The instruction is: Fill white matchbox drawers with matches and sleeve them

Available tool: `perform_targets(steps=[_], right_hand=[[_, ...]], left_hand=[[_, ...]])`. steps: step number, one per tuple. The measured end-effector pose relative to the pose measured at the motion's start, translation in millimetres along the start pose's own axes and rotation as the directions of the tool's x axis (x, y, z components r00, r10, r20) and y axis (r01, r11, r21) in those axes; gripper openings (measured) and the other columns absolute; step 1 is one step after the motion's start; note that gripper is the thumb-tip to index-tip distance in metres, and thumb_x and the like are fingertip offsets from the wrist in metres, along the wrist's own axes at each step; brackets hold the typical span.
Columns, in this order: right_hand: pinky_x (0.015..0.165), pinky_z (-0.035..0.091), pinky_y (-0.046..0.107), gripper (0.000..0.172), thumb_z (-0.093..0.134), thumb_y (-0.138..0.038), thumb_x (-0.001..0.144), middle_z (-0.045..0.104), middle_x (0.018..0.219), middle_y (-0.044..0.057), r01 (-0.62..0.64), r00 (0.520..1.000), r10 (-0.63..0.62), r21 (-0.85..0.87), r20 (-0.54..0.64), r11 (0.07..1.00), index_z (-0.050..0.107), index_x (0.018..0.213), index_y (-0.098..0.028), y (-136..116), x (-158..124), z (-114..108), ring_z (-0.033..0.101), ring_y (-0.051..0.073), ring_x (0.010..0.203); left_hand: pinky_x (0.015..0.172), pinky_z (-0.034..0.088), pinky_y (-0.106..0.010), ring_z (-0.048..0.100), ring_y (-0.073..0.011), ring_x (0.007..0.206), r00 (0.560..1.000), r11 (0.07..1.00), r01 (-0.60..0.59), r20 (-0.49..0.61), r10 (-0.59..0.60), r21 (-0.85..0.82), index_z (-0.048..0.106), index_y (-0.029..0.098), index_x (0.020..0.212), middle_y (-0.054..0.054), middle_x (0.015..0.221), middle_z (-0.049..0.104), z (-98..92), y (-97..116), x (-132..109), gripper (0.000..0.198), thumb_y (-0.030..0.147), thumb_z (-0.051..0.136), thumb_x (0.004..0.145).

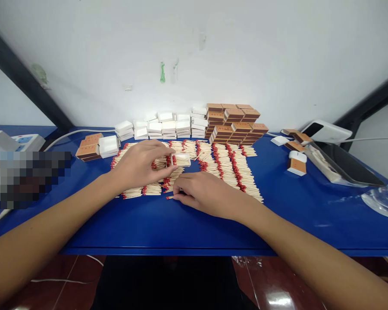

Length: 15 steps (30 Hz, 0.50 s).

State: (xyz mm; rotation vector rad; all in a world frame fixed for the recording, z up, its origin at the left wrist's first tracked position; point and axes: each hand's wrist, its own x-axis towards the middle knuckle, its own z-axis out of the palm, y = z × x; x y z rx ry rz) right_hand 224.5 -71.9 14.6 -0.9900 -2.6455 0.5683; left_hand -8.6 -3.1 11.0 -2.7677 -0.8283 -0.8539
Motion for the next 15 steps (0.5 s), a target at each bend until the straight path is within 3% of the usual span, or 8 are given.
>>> perform_targets(steps=[9, 15], right_hand=[[0.068, 0.042, 0.028, 0.011, 0.065, -0.028, 0.105, 0.076, 0.098, 0.003, -0.032, 0.999, 0.032, 0.028, 0.024, 0.999, 0.073, 0.107, -0.021, -3.4, -0.5, -4.0, 0.067, 0.017, 0.079], [0.070, 0.043, 0.028, 0.010, 0.063, -0.027, 0.106, 0.077, 0.100, 0.003, -0.035, 0.999, 0.034, 0.043, 0.029, 0.998, 0.072, 0.104, -0.021, -3.5, -0.4, -3.2, 0.068, 0.017, 0.081]], left_hand=[[0.081, 0.056, -0.036, 0.073, -0.0257, 0.097, 0.999, 0.999, 0.015, 0.053, -0.013, -0.036, 0.074, 0.015, 0.116, -0.010, 0.097, 0.078, 0.0, 0.4, 0.4, 0.032, 0.042, 0.067, 0.101], [0.083, 0.056, -0.037, 0.074, -0.0263, 0.098, 0.999, 0.999, 0.021, 0.050, -0.019, -0.034, 0.074, 0.015, 0.117, -0.010, 0.097, 0.078, 0.2, 1.4, 0.4, 0.033, 0.043, 0.067, 0.101]])
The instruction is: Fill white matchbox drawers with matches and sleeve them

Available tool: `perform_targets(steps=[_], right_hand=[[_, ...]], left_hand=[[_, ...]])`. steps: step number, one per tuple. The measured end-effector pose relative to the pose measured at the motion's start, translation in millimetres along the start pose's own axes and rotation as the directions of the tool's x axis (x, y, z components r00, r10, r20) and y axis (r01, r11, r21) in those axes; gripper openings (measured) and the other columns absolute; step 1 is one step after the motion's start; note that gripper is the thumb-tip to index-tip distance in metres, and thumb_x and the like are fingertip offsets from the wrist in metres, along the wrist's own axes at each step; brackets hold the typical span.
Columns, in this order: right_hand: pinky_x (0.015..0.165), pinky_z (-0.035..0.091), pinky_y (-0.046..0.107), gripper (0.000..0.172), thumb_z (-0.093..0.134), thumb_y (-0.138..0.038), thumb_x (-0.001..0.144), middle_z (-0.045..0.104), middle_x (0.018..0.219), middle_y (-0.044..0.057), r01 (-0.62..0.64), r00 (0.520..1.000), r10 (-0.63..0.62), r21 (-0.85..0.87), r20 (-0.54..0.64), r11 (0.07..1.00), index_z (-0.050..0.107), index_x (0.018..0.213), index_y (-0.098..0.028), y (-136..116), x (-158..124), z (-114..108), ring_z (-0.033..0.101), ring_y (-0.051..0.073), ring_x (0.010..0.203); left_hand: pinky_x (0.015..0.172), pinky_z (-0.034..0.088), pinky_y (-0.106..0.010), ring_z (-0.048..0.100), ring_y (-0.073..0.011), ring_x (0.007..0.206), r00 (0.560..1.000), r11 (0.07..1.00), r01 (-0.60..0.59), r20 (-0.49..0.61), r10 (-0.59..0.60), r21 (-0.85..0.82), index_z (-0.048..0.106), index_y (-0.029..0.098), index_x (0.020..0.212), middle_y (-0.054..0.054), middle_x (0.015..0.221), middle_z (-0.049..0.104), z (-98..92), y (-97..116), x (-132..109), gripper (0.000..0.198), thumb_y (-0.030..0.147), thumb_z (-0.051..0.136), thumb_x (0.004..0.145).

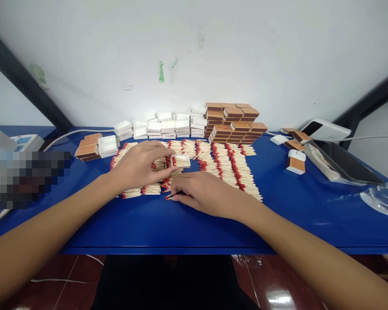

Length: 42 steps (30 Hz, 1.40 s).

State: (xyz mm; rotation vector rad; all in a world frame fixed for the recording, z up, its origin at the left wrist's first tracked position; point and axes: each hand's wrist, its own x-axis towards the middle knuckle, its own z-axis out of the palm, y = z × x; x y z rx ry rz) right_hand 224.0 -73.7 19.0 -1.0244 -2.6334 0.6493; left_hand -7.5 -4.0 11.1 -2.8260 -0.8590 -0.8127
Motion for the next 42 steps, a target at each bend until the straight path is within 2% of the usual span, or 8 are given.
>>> perform_targets(steps=[8, 11, 15, 21, 28, 33, 38, 42], right_hand=[[0.073, 0.045, 0.030, 0.017, 0.059, -0.032, 0.109, 0.076, 0.100, 0.004, -0.025, 0.999, 0.025, -0.006, 0.036, 1.000, 0.069, 0.101, -0.021, 0.1, -0.3, 0.8, 0.069, 0.019, 0.085], [0.074, 0.045, 0.030, 0.016, 0.056, -0.030, 0.110, 0.075, 0.102, 0.004, 0.001, 1.000, -0.001, -0.023, -0.008, 1.000, 0.068, 0.104, -0.021, 2.0, -1.7, -0.7, 0.069, 0.019, 0.086], [0.069, 0.042, 0.029, 0.015, 0.057, -0.031, 0.109, 0.073, 0.090, 0.003, -0.014, 0.996, 0.010, -0.046, -0.085, 0.999, 0.068, 0.106, -0.022, 5.3, -3.0, -4.5, 0.066, 0.018, 0.077], [0.071, 0.045, 0.029, 0.014, 0.062, -0.030, 0.106, 0.076, 0.097, 0.003, -0.014, 0.999, 0.014, 0.004, 0.029, 1.000, 0.072, 0.103, -0.022, 4.3, -2.7, -3.8, 0.068, 0.018, 0.081], [0.072, 0.045, 0.030, 0.015, 0.062, -0.035, 0.107, 0.076, 0.099, 0.002, -0.046, 0.998, 0.045, 0.024, 0.045, 0.999, 0.072, 0.104, -0.023, 2.8, -4.7, -3.5, 0.069, 0.018, 0.084], [0.073, 0.047, 0.031, 0.016, 0.060, -0.031, 0.108, 0.077, 0.100, 0.003, -0.026, 0.997, 0.023, 0.031, 0.073, 0.999, 0.070, 0.099, -0.022, 2.1, -5.0, -2.8, 0.069, 0.019, 0.085], [0.077, 0.048, 0.032, 0.019, 0.055, -0.034, 0.110, 0.077, 0.106, 0.005, -0.021, 0.999, 0.022, -0.017, 0.036, 1.000, 0.069, 0.104, -0.023, 1.5, -6.7, -5.1, 0.071, 0.021, 0.090], [0.069, 0.043, 0.029, 0.016, 0.056, -0.032, 0.109, 0.074, 0.092, 0.003, -0.044, 0.995, 0.037, -0.076, -0.093, 0.996, 0.067, 0.101, -0.023, 7.9, -6.5, -11.5, 0.068, 0.019, 0.081]], left_hand=[[0.079, 0.056, -0.037, 0.073, -0.0262, 0.095, 1.000, 1.000, -0.015, -0.004, 0.015, 0.027, 0.075, 0.015, 0.115, -0.010, 0.095, 0.078, -0.6, 0.4, 0.3, 0.033, 0.043, 0.066, 0.101], [0.080, 0.056, -0.038, 0.074, -0.0270, 0.096, 1.000, 0.999, -0.018, -0.007, 0.019, 0.034, 0.075, 0.015, 0.114, -0.010, 0.096, 0.079, 0.7, 0.1, 0.1, 0.032, 0.042, 0.064, 0.101], [0.080, 0.056, -0.038, 0.074, -0.0269, 0.095, 1.000, 0.999, -0.029, 0.003, 0.029, 0.041, 0.075, 0.016, 0.111, -0.010, 0.096, 0.079, 2.6, -0.3, 0.2, 0.028, 0.040, 0.067, 0.099], [0.081, 0.057, -0.038, 0.074, -0.0270, 0.096, 1.000, 0.999, -0.024, -0.007, 0.024, 0.039, 0.075, 0.016, 0.113, -0.010, 0.096, 0.079, 1.9, -0.1, 0.1, 0.031, 0.043, 0.065, 0.100], [0.082, 0.056, -0.038, 0.074, -0.0276, 0.098, 1.000, 0.999, -0.016, 0.007, 0.015, 0.033, 0.075, 0.016, 0.115, -0.009, 0.096, 0.079, 1.1, -0.4, -0.2, 0.032, 0.043, 0.066, 0.100], [0.081, 0.057, -0.038, 0.075, -0.0274, 0.096, 1.000, 0.999, -0.028, 0.001, 0.028, 0.033, 0.075, 0.015, 0.114, -0.010, 0.096, 0.079, 1.0, 0.2, 0.1, 0.033, 0.044, 0.065, 0.101], [0.082, 0.057, -0.039, 0.075, -0.0280, 0.096, 1.000, 0.999, -0.029, 0.002, 0.029, 0.030, 0.076, 0.014, 0.115, -0.010, 0.095, 0.079, 0.6, -0.2, 0.2, 0.034, 0.043, 0.065, 0.101], [0.081, 0.057, -0.039, 0.075, -0.0277, 0.095, 0.999, 0.999, -0.035, 0.007, 0.034, 0.021, 0.076, 0.015, 0.112, -0.010, 0.096, 0.079, 0.7, -0.9, -0.1, 0.031, 0.041, 0.065, 0.100]])
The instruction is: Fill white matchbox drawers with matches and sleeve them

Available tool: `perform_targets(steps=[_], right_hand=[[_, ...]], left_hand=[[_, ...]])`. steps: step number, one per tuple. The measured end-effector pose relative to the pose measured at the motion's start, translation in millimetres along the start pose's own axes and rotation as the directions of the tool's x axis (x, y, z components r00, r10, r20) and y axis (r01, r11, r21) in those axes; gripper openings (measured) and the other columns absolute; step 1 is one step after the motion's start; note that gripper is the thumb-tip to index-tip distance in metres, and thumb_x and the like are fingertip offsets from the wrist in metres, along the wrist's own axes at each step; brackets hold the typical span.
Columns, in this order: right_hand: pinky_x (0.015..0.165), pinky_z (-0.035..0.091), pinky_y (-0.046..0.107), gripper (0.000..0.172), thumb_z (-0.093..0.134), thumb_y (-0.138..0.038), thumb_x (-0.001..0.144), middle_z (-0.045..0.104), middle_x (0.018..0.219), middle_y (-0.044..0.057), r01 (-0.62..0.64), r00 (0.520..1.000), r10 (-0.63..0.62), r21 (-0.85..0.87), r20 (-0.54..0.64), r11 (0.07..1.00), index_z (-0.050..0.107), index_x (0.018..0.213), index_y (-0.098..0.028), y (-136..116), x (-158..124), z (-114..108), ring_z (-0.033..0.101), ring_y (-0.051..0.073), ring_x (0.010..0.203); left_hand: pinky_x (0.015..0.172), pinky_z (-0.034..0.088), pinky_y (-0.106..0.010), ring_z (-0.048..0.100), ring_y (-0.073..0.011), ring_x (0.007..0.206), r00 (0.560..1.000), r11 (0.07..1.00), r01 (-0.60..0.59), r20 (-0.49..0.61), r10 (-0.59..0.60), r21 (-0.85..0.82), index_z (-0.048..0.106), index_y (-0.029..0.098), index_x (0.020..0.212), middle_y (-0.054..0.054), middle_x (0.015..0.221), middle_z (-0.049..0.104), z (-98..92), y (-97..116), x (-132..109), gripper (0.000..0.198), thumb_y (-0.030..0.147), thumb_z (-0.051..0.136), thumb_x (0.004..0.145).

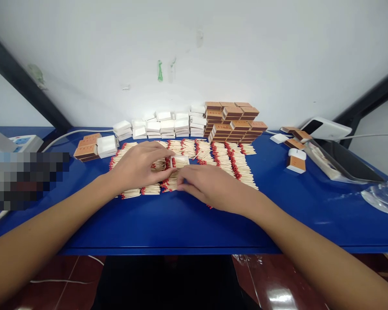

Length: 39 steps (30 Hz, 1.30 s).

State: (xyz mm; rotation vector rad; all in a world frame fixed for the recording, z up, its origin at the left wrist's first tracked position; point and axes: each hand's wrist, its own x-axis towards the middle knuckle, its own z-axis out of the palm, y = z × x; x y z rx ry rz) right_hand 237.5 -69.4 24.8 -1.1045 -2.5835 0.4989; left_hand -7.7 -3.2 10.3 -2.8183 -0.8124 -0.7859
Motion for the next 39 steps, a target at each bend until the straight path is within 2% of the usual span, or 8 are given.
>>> perform_targets(steps=[4, 6, 11, 17, 19, 22, 25, 39], right_hand=[[0.064, 0.037, 0.029, 0.014, 0.059, -0.033, 0.107, 0.064, 0.078, 0.000, -0.073, 0.966, 0.057, -0.054, -0.253, 0.996, 0.065, 0.100, -0.022, 11.8, 2.6, -2.8, 0.058, 0.018, 0.071], [0.064, 0.036, 0.030, 0.013, 0.059, -0.031, 0.107, 0.061, 0.077, 0.000, -0.085, 0.945, 0.055, -0.078, -0.323, 0.993, 0.063, 0.098, -0.022, 15.6, 3.8, -2.1, 0.055, 0.017, 0.068], [0.062, 0.034, 0.029, 0.011, 0.061, -0.028, 0.105, 0.053, 0.071, -0.003, -0.076, 0.942, 0.033, -0.117, -0.334, 0.990, 0.061, 0.097, -0.022, 15.0, 5.1, 0.9, 0.048, 0.016, 0.063], [0.059, 0.032, 0.027, 0.012, 0.062, -0.030, 0.106, 0.046, 0.065, -0.006, -0.034, 0.925, -0.007, -0.100, -0.380, 0.994, 0.067, 0.102, -0.021, 8.5, 2.4, -2.3, 0.046, 0.014, 0.059], [0.058, 0.033, 0.027, 0.012, 0.062, -0.030, 0.106, 0.048, 0.066, -0.006, 0.025, 0.943, -0.053, -0.090, -0.330, 0.996, 0.069, 0.101, -0.020, 5.5, 2.2, -0.4, 0.046, 0.013, 0.058], [0.063, 0.037, 0.028, 0.012, 0.062, -0.025, 0.105, 0.063, 0.077, -0.002, 0.109, 0.983, -0.117, -0.065, -0.142, 0.992, 0.072, 0.102, -0.020, 0.7, 3.9, 7.1, 0.055, 0.014, 0.064], [0.071, 0.041, 0.029, 0.013, 0.061, -0.023, 0.106, 0.074, 0.094, 0.003, 0.109, 0.994, -0.110, -0.029, -0.027, 0.994, 0.073, 0.102, -0.020, -1.5, 6.6, 15.1, 0.064, 0.016, 0.078], [0.070, 0.039, 0.029, 0.015, 0.059, -0.027, 0.107, 0.073, 0.096, 0.002, 0.029, 0.998, -0.027, -0.033, 0.061, 0.999, 0.067, 0.097, -0.020, -4.7, 6.1, 14.6, 0.062, 0.016, 0.078]], left_hand=[[0.083, 0.057, -0.038, 0.075, -0.0258, 0.091, 1.000, 1.000, -0.019, -0.007, 0.019, -0.022, 0.076, 0.015, 0.113, -0.008, 0.092, 0.079, 0.3, 2.5, 0.1, 0.033, 0.043, 0.064, 0.101], [0.083, 0.056, -0.037, 0.075, -0.0238, 0.086, 1.000, 0.999, -0.023, -0.019, 0.022, -0.040, 0.076, 0.016, 0.112, -0.006, 0.086, 0.078, 0.4, 4.7, 0.3, 0.033, 0.045, 0.064, 0.102], [0.079, 0.054, -0.035, 0.074, -0.0212, 0.082, 0.998, 0.996, -0.040, -0.045, 0.036, -0.082, 0.076, 0.016, 0.112, -0.004, 0.084, 0.078, 0.8, 8.5, 1.1, 0.030, 0.042, 0.066, 0.102], [0.080, 0.056, -0.036, 0.076, -0.0244, 0.088, 0.997, 0.999, -0.005, -0.079, 0.000, -0.054, 0.076, 0.016, 0.111, -0.007, 0.089, 0.079, 2.0, 3.1, 0.9, 0.036, 0.049, 0.064, 0.102], [0.079, 0.057, -0.037, 0.076, -0.0253, 0.088, 0.995, 1.000, 0.015, -0.097, -0.017, -0.021, 0.076, 0.016, 0.112, -0.008, 0.092, 0.079, 2.5, -0.1, 0.4, 0.035, 0.047, 0.065, 0.102], [0.079, 0.057, -0.038, 0.076, -0.0263, 0.089, 0.993, 0.999, 0.023, -0.120, -0.020, 0.027, 0.075, 0.016, 0.113, -0.009, 0.097, 0.080, 3.0, -3.7, -0.2, 0.031, 0.043, 0.066, 0.101], [0.078, 0.057, -0.038, 0.076, -0.0266, 0.090, 0.992, 0.999, 0.017, -0.126, -0.012, 0.041, 0.075, 0.015, 0.113, -0.010, 0.098, 0.080, 3.1, -4.5, -0.3, 0.031, 0.042, 0.068, 0.101], [0.080, 0.056, -0.039, 0.076, -0.0264, 0.090, 0.996, 0.998, 0.023, -0.092, -0.018, 0.060, 0.075, 0.016, 0.113, -0.009, 0.099, 0.080, 3.4, -3.1, -0.5, 0.030, 0.042, 0.069, 0.100]])
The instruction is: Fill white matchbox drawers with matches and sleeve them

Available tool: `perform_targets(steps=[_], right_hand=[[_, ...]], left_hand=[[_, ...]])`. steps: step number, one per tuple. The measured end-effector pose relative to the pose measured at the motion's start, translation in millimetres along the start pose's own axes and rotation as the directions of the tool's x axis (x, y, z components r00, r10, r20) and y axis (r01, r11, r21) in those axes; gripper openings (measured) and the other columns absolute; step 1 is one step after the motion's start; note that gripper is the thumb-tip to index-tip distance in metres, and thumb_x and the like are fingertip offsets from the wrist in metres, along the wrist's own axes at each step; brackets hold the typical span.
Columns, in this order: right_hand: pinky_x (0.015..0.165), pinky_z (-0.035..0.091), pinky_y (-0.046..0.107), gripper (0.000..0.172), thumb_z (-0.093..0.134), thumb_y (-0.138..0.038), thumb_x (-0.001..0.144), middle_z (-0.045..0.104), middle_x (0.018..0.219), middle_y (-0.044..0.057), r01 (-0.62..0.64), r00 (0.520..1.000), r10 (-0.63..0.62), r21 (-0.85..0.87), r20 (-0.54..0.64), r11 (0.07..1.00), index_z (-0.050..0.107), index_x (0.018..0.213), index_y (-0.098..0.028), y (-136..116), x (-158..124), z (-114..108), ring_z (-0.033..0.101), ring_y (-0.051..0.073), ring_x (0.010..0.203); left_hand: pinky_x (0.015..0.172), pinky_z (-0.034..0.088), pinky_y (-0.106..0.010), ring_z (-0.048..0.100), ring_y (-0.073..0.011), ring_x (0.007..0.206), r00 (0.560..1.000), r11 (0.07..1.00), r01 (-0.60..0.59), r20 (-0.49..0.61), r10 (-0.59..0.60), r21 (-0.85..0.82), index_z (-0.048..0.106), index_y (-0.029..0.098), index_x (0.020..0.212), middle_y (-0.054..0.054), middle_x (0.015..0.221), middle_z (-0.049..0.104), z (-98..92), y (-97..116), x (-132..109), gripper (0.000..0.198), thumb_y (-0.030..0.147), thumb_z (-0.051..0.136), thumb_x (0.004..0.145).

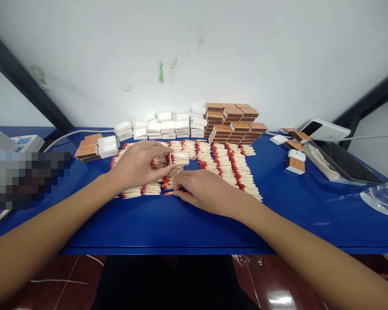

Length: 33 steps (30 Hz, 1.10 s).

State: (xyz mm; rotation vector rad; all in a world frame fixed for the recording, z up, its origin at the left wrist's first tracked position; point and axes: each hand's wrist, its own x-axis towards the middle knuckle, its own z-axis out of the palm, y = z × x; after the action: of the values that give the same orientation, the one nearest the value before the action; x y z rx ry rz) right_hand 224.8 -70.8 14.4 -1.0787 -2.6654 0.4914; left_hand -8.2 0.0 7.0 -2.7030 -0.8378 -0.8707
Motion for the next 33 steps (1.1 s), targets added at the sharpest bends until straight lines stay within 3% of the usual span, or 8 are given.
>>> perform_targets(steps=[6, 19, 27, 33], right_hand=[[0.071, 0.039, 0.030, 0.017, 0.055, -0.029, 0.109, 0.073, 0.100, 0.003, -0.010, 0.998, 0.009, 0.016, 0.063, 1.000, 0.066, 0.098, -0.020, -0.7, -1.0, -3.0, 0.064, 0.018, 0.081], [0.073, 0.042, 0.031, 0.019, 0.054, -0.031, 0.109, 0.074, 0.102, 0.005, -0.024, 0.997, 0.023, 0.013, 0.072, 1.000, 0.067, 0.100, -0.020, -0.8, -1.2, -4.3, 0.066, 0.019, 0.083], [0.070, 0.041, 0.031, 0.018, 0.054, -0.033, 0.110, 0.075, 0.101, 0.005, -0.013, 1.000, 0.013, -0.026, -0.019, 1.000, 0.067, 0.104, -0.022, 2.9, -5.1, -11.4, 0.066, 0.020, 0.081], [0.071, 0.042, 0.030, 0.013, 0.061, -0.031, 0.107, 0.076, 0.102, 0.004, -0.018, 0.998, 0.017, 0.022, 0.060, 1.000, 0.069, 0.103, -0.022, 2.0, -4.6, -11.0, 0.066, 0.019, 0.082]], left_hand=[[0.080, 0.056, -0.039, 0.075, -0.0264, 0.090, 1.000, 1.000, 0.002, 0.017, -0.002, -0.004, 0.075, 0.015, 0.116, -0.008, 0.097, 0.079, -2.7, 0.8, 0.7, 0.032, 0.042, 0.069, 0.100], [0.081, 0.057, -0.038, 0.075, -0.0260, 0.091, 1.000, 1.000, -0.005, 0.012, 0.005, 0.007, 0.075, 0.015, 0.114, -0.009, 0.097, 0.080, -2.0, 0.7, 0.2, 0.031, 0.043, 0.069, 0.100], [0.081, 0.058, -0.038, 0.076, -0.0270, 0.095, 0.999, 1.000, -0.004, 0.047, 0.005, -0.022, 0.075, 0.015, 0.116, -0.010, 0.098, 0.080, -0.8, 0.2, 0.1, 0.033, 0.043, 0.067, 0.101], [0.080, 0.058, -0.038, 0.076, -0.0272, 0.093, 0.999, 1.000, -0.001, 0.046, 0.002, -0.015, 0.075, 0.016, 0.116, -0.010, 0.098, 0.080, 0.0, 0.5, -0.1, 0.033, 0.044, 0.066, 0.101]])
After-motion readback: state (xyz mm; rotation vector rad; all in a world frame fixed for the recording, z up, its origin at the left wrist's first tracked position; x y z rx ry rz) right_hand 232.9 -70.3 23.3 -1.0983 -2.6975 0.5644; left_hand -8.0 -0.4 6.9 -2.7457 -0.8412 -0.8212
